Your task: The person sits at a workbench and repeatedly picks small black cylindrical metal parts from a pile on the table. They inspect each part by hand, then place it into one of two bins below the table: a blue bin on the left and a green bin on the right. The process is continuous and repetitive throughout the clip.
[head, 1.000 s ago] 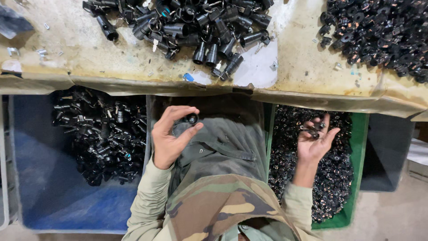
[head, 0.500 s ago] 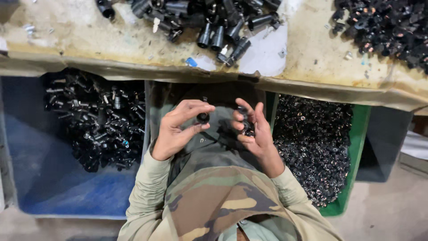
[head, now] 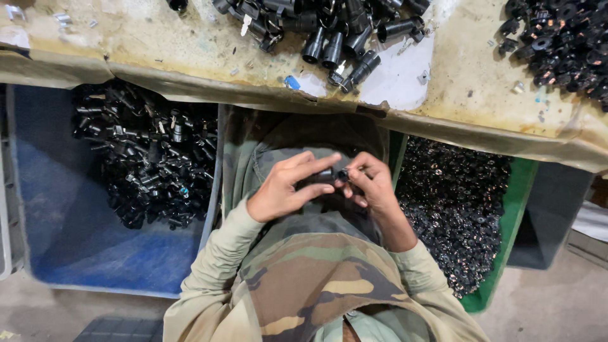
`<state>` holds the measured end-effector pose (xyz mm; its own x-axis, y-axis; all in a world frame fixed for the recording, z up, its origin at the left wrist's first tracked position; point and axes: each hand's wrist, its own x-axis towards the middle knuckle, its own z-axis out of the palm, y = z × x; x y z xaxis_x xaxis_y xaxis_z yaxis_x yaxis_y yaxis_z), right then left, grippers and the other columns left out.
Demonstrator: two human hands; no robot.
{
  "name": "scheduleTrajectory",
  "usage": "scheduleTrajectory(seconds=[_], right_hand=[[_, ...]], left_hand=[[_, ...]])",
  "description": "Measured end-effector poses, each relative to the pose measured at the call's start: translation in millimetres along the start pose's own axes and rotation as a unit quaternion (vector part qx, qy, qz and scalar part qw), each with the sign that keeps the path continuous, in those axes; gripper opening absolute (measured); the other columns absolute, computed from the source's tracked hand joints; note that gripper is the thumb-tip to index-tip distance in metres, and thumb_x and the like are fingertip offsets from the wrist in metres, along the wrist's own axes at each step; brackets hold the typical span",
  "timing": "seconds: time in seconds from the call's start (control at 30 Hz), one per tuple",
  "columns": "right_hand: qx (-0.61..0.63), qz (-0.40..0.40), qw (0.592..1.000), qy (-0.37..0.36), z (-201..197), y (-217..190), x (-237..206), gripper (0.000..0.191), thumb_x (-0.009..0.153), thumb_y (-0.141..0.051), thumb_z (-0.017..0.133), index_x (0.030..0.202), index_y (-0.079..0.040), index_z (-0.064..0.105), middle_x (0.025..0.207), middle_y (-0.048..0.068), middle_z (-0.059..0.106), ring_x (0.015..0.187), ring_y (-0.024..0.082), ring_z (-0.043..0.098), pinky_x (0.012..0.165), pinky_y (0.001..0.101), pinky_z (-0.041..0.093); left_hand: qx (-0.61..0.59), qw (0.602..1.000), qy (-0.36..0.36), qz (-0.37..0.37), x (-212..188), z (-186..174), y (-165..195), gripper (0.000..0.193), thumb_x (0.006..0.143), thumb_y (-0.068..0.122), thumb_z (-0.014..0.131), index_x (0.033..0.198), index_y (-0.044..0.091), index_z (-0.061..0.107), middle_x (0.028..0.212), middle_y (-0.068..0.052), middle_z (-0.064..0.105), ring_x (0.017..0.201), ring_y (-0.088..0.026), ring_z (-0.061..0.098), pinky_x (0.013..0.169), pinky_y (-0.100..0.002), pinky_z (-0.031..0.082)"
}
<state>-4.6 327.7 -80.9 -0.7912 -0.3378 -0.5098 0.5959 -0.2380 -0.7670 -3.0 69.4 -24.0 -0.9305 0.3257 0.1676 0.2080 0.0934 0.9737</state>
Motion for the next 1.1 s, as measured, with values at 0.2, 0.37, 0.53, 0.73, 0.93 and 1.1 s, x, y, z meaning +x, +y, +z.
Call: scheduleTrajectory(seconds=[0.2,0.37,0.53,0.73,0.93,1.1], right_hand=[[-0.412,-0.351,0.84,-0.038,37.3,-59.6,-0.7,0.016,0.09,-0.008,0.081,0.098,-0.001,0.069,0.091,0.008,0.072,0.075,0.015,0.066,0.066,0.0255,0.049],[-0.442,-0.263,0.856,-0.046,60.6,-73.2,1.0,0.013,0.082,-0.003,0.077,0.095,-0.002,0.072,0.08,0.008,0.071,0.065,0.015,0.067,0.06,0.0263,0.053],[-0.427,-0.325,0.84,-0.084,46.3,-48.0,0.4,0.011,0.083,-0.002,0.076,0.093,-0.002,0.072,0.08,0.009,0.07,0.068,0.016,0.069,0.063,0.0267,0.053],[-0.277,-0.181,0.94,-0.081,24.1,-22.6,21.5,0.017,0.093,-0.01,0.076,0.108,-0.002,0.073,0.092,0.008,0.073,0.08,0.014,0.069,0.066,0.0269,0.052],[0.072,0.065,0.995,-0.003,-5.4,2.8,-5.5,0.034,0.091,-0.015,0.07,0.123,-0.008,0.062,0.113,0.01,0.069,0.086,0.013,0.065,0.055,0.0198,0.045],[0.056,0.076,0.996,-0.005,-27.0,19.5,-16.2,0.027,0.095,-0.013,0.075,0.115,0.002,0.064,0.11,0.02,0.069,0.076,0.012,0.056,0.048,0.0175,0.038]], left_hand=[[0.006,1.0,0.006,0.001,0.1,5.1,6.7,0.068,0.089,-0.003,0.074,0.152,0.011,0.052,0.095,-0.011,0.055,0.079,-0.025,0.056,0.074,-0.035,0.052],[0.089,0.996,0.015,-0.004,-9.9,7.2,13.0,0.07,0.089,0.0,0.078,0.153,0.009,0.051,0.095,-0.014,0.056,0.082,-0.033,0.058,0.072,-0.039,0.05],[0.022,1.0,0.011,-0.011,-20.6,9.2,7.1,0.065,0.092,0.003,0.076,0.151,0.007,0.051,0.093,-0.014,0.059,0.078,-0.03,0.059,0.072,-0.037,0.052],[0.045,0.997,0.066,0.007,-17.6,-4.9,-2.8,0.045,0.09,0.011,0.078,0.132,0.006,0.062,0.108,-0.015,0.069,0.094,-0.032,0.069,0.082,-0.039,0.055],[0.419,0.794,0.412,-0.155,-36.6,-45.5,-1.7,0.025,0.085,0.009,0.078,0.11,0.01,0.073,0.11,-0.014,0.069,0.107,-0.037,0.062,0.098,-0.045,0.044],[0.41,0.805,0.427,-0.038,-19.2,-60.4,-17.9,0.022,0.101,0.009,0.075,0.122,0.005,0.071,0.13,-0.013,0.061,0.123,-0.037,0.059,0.11,-0.047,0.047]])
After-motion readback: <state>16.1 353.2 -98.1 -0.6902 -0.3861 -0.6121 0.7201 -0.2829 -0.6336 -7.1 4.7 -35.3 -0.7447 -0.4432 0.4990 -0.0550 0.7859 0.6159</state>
